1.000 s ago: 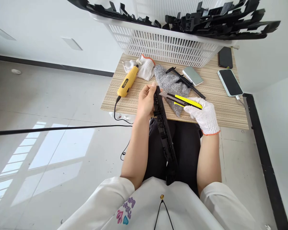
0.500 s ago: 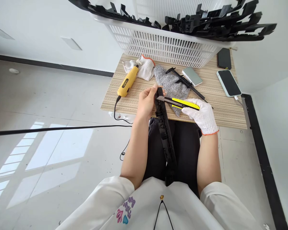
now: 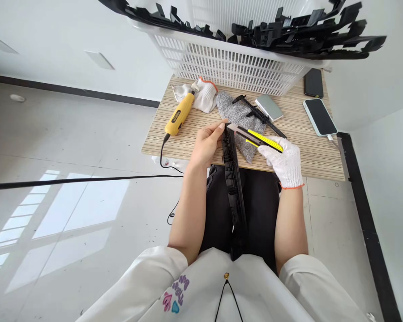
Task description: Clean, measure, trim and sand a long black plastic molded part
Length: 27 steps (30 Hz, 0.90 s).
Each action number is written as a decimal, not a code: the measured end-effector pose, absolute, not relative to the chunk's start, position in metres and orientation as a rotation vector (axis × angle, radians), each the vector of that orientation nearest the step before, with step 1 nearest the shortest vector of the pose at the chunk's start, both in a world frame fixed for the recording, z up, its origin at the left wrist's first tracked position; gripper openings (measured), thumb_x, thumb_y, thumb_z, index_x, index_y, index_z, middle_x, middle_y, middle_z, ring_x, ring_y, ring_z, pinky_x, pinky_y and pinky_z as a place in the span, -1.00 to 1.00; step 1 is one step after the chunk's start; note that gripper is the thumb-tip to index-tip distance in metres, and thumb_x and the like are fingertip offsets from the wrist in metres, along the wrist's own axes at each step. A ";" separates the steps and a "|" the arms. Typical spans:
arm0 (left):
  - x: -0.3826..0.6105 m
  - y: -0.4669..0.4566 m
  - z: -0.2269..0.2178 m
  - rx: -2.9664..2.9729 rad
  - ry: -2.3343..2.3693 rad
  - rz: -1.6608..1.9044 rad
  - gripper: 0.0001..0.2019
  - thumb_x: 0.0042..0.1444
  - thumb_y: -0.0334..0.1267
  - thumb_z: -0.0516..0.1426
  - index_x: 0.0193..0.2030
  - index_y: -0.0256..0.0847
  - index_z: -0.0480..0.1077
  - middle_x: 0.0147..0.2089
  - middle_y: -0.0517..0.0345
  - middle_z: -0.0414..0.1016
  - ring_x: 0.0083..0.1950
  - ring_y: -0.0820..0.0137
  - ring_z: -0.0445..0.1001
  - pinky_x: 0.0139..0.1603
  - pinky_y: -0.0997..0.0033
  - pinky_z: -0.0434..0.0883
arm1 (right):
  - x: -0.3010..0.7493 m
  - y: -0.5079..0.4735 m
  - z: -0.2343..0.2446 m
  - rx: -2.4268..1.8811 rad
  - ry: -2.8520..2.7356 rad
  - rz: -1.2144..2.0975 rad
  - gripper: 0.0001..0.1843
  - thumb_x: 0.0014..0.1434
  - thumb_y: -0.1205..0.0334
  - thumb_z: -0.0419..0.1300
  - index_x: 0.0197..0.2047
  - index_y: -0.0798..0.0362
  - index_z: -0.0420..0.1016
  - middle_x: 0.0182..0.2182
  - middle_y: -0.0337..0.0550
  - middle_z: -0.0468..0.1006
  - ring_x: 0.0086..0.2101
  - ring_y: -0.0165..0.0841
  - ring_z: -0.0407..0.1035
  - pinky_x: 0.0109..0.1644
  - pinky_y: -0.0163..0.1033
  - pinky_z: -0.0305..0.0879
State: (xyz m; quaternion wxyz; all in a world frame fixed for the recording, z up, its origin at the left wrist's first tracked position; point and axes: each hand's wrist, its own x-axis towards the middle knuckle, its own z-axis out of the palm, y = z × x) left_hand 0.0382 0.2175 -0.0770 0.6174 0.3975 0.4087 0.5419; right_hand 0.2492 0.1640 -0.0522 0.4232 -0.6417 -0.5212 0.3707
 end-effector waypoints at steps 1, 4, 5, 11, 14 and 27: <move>0.038 0.217 -0.077 0.915 0.933 1.240 -0.72 0.22 -0.21 0.18 0.01 -0.27 0.53 -0.17 0.04 0.67 0.04 0.20 0.61 0.10 0.20 0.52 | 0.249 0.164 -0.052 -1.602 -1.300 0.931 -0.58 -0.03 0.07 0.39 -0.10 0.08 0.64 -0.57 -0.31 0.44 -0.63 -0.52 0.19 -0.59 -0.36 0.17; 0.036 0.217 -0.078 0.914 0.902 1.231 -0.68 0.21 -0.24 0.19 0.07 -0.27 0.51 -0.10 0.01 0.66 0.08 0.19 0.59 0.18 0.15 0.48 | 0.250 0.162 -0.051 -1.604 -1.360 0.972 -0.61 -0.03 0.10 0.40 -0.12 0.08 0.65 -0.56 -0.30 0.46 -0.63 -0.52 0.21 -0.57 -0.35 0.19; 0.035 0.217 -0.079 0.908 0.899 1.225 -0.67 0.21 -0.26 0.18 0.09 -0.27 0.50 -0.09 0.01 0.66 0.10 0.20 0.59 0.19 0.15 0.47 | 0.250 0.161 -0.051 -1.619 -1.356 0.957 -0.61 -0.03 0.10 0.40 -0.13 0.08 0.65 -0.56 -0.31 0.46 -0.62 -0.51 0.22 -0.57 -0.35 0.20; 0.032 0.217 -0.079 0.887 0.888 1.180 -0.64 0.28 -0.24 0.10 0.18 -0.23 0.43 -0.01 -0.01 0.64 0.14 0.21 0.56 0.19 0.16 0.47 | 0.249 0.158 -0.053 -1.649 -1.290 0.911 -0.60 -0.03 0.09 0.39 -0.11 0.08 0.64 -0.56 -0.31 0.46 -0.63 -0.51 0.23 -0.59 -0.35 0.17; 0.030 0.216 -0.078 0.949 0.858 1.154 -0.59 0.25 -0.08 0.17 0.18 -0.18 0.42 0.05 -0.04 0.61 0.12 0.17 0.57 0.12 0.17 0.50 | 0.252 0.159 -0.057 -1.642 -1.144 0.847 -0.62 -0.03 0.08 0.38 -0.14 0.07 0.62 -0.56 -0.31 0.46 -0.66 -0.52 0.21 -0.61 -0.36 0.15; 0.033 0.214 -0.077 1.013 0.910 1.195 -0.74 0.24 -0.05 0.18 -0.02 -0.11 0.50 -0.26 0.14 0.59 -0.20 0.38 0.62 -0.17 0.42 0.54 | 0.258 0.148 -0.052 -1.687 -1.346 0.870 -0.56 -0.03 0.04 0.41 -0.10 0.08 0.64 -0.55 -0.29 0.48 -0.60 -0.48 0.24 -0.53 -0.32 0.21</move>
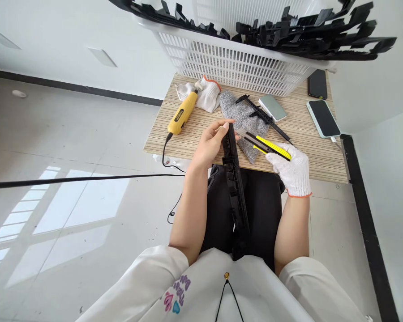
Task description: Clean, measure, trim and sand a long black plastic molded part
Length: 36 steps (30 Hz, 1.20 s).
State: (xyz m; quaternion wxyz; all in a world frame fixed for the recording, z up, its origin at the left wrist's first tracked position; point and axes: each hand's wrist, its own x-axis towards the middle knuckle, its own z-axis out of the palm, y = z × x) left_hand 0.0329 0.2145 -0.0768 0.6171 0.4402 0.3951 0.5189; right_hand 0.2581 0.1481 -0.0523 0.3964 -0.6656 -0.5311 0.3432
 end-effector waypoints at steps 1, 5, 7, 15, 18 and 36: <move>0.033 0.214 -0.077 1.011 0.916 1.196 -0.72 0.27 -0.03 0.15 -0.02 -0.11 0.51 -0.24 0.13 0.59 -0.18 0.37 0.62 -0.16 0.41 0.55 | 0.258 0.148 -0.053 -1.682 -1.363 0.885 -0.56 -0.04 0.04 0.42 -0.10 0.08 0.64 -0.55 -0.29 0.48 -0.60 -0.48 0.24 -0.52 -0.32 0.22; 0.032 0.213 -0.076 1.030 0.894 1.164 -0.65 0.26 -0.01 0.16 0.09 -0.11 0.47 -0.13 0.07 0.61 -0.06 0.28 0.62 -0.06 0.30 0.55 | 0.260 0.147 -0.052 -1.677 -1.379 0.907 -0.55 -0.05 0.05 0.42 -0.10 0.09 0.64 -0.56 -0.30 0.47 -0.60 -0.47 0.25 -0.53 -0.32 0.22; 0.031 0.212 -0.077 1.048 0.875 1.147 -0.62 0.21 -0.07 0.21 0.13 -0.10 0.44 -0.09 0.05 0.62 -0.02 0.25 0.61 -0.01 0.27 0.54 | 0.261 0.147 -0.052 -1.670 -1.377 0.928 -0.56 -0.05 0.07 0.42 -0.10 0.09 0.64 -0.58 -0.31 0.46 -0.61 -0.47 0.25 -0.53 -0.32 0.22; 0.022 0.211 -0.078 1.101 0.743 1.072 -0.47 0.13 -0.26 0.24 0.26 -0.04 0.33 0.14 0.03 0.54 0.16 0.17 0.54 0.18 0.15 0.47 | 0.261 0.152 -0.059 -1.623 -1.063 0.890 -0.62 -0.05 0.12 0.39 -0.12 0.04 0.61 -0.61 -0.36 0.41 -0.67 -0.51 0.17 -0.63 -0.35 0.12; 0.019 0.210 -0.079 1.159 0.704 1.000 -0.28 0.03 -0.29 0.34 0.33 0.06 0.23 0.19 0.03 0.49 0.13 0.18 0.56 0.20 0.13 0.45 | 0.266 0.150 -0.057 -1.613 -1.148 0.987 -0.64 -0.07 0.15 0.40 -0.16 0.04 0.62 -0.64 -0.36 0.40 -0.67 -0.51 0.18 -0.62 -0.35 0.13; 0.019 0.209 -0.079 1.216 0.707 0.992 -0.20 -0.06 -0.23 0.41 0.34 0.01 0.23 0.23 -0.06 0.47 0.15 0.13 0.54 0.18 0.10 0.48 | 0.264 0.150 -0.061 -1.596 -0.991 0.854 -0.64 -0.04 0.18 0.34 -0.12 0.03 0.58 -0.61 -0.37 0.40 -0.68 -0.52 0.16 -0.64 -0.34 0.12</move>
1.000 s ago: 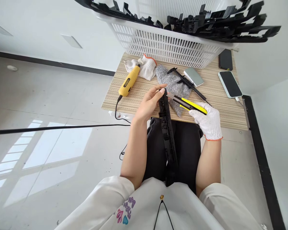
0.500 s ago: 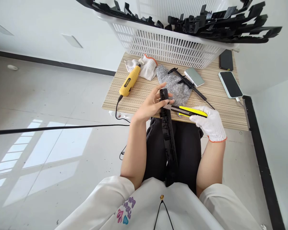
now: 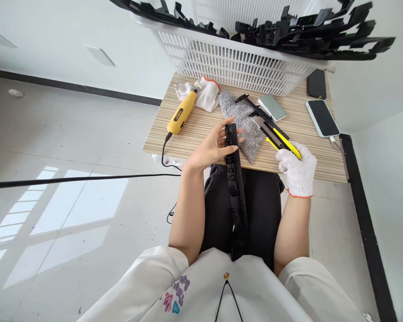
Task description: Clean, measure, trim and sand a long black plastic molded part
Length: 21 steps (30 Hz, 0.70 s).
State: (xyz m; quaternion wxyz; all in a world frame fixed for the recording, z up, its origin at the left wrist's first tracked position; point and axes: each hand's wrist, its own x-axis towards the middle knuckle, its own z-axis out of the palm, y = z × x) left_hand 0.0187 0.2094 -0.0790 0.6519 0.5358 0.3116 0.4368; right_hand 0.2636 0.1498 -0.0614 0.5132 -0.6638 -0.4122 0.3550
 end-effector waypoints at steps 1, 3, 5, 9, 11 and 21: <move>0.019 0.209 -0.079 1.211 0.709 0.997 -0.22 -0.04 -0.22 0.40 0.33 0.02 0.24 0.22 -0.05 0.47 0.14 0.14 0.55 0.17 0.10 0.48 | 0.266 0.149 -0.061 -1.597 -1.034 0.899 -0.65 -0.05 0.19 0.35 -0.13 0.04 0.59 -0.63 -0.38 0.38 -0.68 -0.51 0.16 -0.64 -0.35 0.11; 0.021 0.209 -0.078 1.160 0.744 1.030 -0.34 0.06 -0.16 0.35 0.30 0.01 0.28 0.18 -0.02 0.51 0.09 0.17 0.58 0.15 0.11 0.50 | 0.269 0.147 -0.058 -1.624 -1.178 1.002 -0.63 -0.08 0.18 0.39 -0.15 0.06 0.61 -0.66 -0.38 0.38 -0.67 -0.50 0.18 -0.62 -0.34 0.15; 0.024 0.208 -0.077 1.098 0.787 1.061 -0.47 0.17 -0.09 0.26 0.27 -0.01 0.32 0.12 0.00 0.55 0.06 0.18 0.59 0.10 0.13 0.53 | 0.269 0.145 -0.055 -1.667 -1.309 1.027 -0.59 -0.11 0.13 0.44 -0.14 0.08 0.63 -0.63 -0.34 0.43 -0.65 -0.48 0.23 -0.58 -0.33 0.20; 0.026 0.207 -0.075 1.061 0.804 1.064 -0.55 0.25 -0.04 0.17 0.26 -0.03 0.35 0.07 0.02 0.58 0.05 0.18 0.60 0.02 0.16 0.57 | 0.267 0.143 -0.052 -1.686 -1.325 0.947 -0.55 -0.07 0.08 0.43 -0.10 0.07 0.63 -0.59 -0.33 0.46 -0.63 -0.48 0.26 -0.56 -0.33 0.22; 0.025 0.207 -0.075 1.073 0.795 1.049 -0.52 0.24 -0.02 0.18 0.28 -0.01 0.33 0.11 0.02 0.56 0.08 0.18 0.59 0.03 0.17 0.56 | 0.266 0.144 -0.052 -1.675 -1.330 0.994 -0.57 -0.10 0.11 0.44 -0.13 0.07 0.63 -0.60 -0.33 0.47 -0.64 -0.49 0.25 -0.57 -0.33 0.21; 0.019 0.207 -0.077 1.168 0.727 0.902 -0.08 0.03 -0.19 0.37 0.46 0.10 0.00 0.29 -0.07 0.40 0.11 0.14 0.57 0.10 0.07 0.55 | 0.271 0.147 -0.058 -1.528 -0.944 1.005 -0.71 -0.04 0.22 0.34 -0.18 0.03 0.58 -0.60 -0.33 0.47 -0.68 -0.54 0.16 -0.65 -0.38 0.05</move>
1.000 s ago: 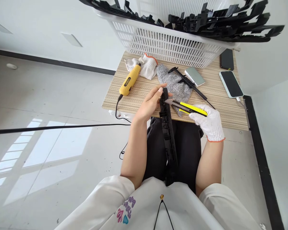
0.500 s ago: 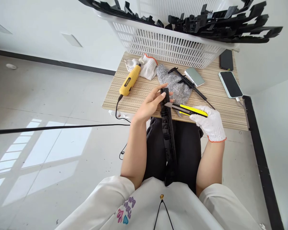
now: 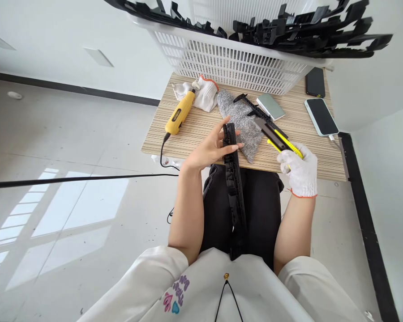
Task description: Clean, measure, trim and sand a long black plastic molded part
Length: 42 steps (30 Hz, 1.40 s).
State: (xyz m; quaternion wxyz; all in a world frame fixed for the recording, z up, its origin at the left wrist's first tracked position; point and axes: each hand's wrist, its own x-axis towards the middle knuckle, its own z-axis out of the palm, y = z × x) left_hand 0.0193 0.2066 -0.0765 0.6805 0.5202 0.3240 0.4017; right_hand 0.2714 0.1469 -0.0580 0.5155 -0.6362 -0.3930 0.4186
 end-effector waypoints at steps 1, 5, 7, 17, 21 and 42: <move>0.020 0.206 -0.076 1.140 0.749 0.917 -0.13 0.10 -0.15 0.33 0.47 0.08 -0.02 0.28 -0.06 0.42 0.11 0.14 0.57 0.12 0.06 0.54 | 0.273 0.146 -0.056 -1.550 -1.011 1.064 -0.70 -0.06 0.21 0.36 -0.19 0.04 0.59 -0.62 -0.34 0.45 -0.68 -0.53 0.17 -0.64 -0.38 0.06; 0.023 0.204 -0.074 1.046 0.820 0.958 -0.33 0.31 0.00 0.10 0.49 -0.03 -0.03 0.27 -0.04 0.44 0.18 0.11 0.53 0.20 -0.03 0.48 | 0.273 0.143 -0.050 -1.714 -1.308 1.090 -0.60 -0.10 0.12 0.45 -0.16 0.06 0.63 -0.64 -0.34 0.44 -0.66 -0.49 0.24 -0.59 -0.35 0.17; 0.024 0.204 -0.074 1.024 0.827 0.954 -0.37 0.34 0.05 0.04 0.48 -0.05 0.02 0.26 -0.04 0.45 0.17 0.12 0.54 0.24 -0.02 0.45 | 0.271 0.143 -0.048 -1.746 -1.357 1.023 -0.59 -0.06 0.08 0.44 -0.14 0.07 0.63 -0.61 -0.32 0.46 -0.65 -0.49 0.26 -0.58 -0.34 0.20; 0.019 0.210 -0.077 1.252 0.698 0.893 -0.12 0.01 -0.05 0.38 0.43 -0.10 0.11 0.32 -0.13 0.36 0.28 0.02 0.43 0.35 -0.08 0.31 | 0.270 0.144 -0.051 -1.729 -1.322 1.016 -0.59 -0.09 0.10 0.44 -0.15 0.08 0.64 -0.64 -0.33 0.44 -0.67 -0.49 0.24 -0.61 -0.36 0.18; 0.016 0.210 -0.079 1.349 0.644 0.786 0.10 -0.12 -0.16 0.44 0.49 0.07 -0.07 0.44 -0.12 0.15 0.31 0.01 0.38 0.30 -0.09 0.37 | 0.266 0.148 -0.056 -1.673 -1.097 0.897 -0.64 -0.02 0.12 0.38 -0.13 0.04 0.62 -0.61 -0.32 0.45 -0.68 -0.52 0.20 -0.64 -0.37 0.13; 0.039 0.215 -0.092 1.083 0.902 1.174 -0.64 0.29 0.11 0.09 0.00 -0.11 0.23 -0.29 0.19 0.48 -0.11 0.26 0.62 -0.11 0.21 0.60 | 0.266 0.144 -0.060 -1.686 -1.213 0.812 -0.62 -0.04 0.10 0.39 -0.13 0.04 0.62 -0.66 -0.37 0.39 -0.67 -0.48 0.23 -0.62 -0.35 0.16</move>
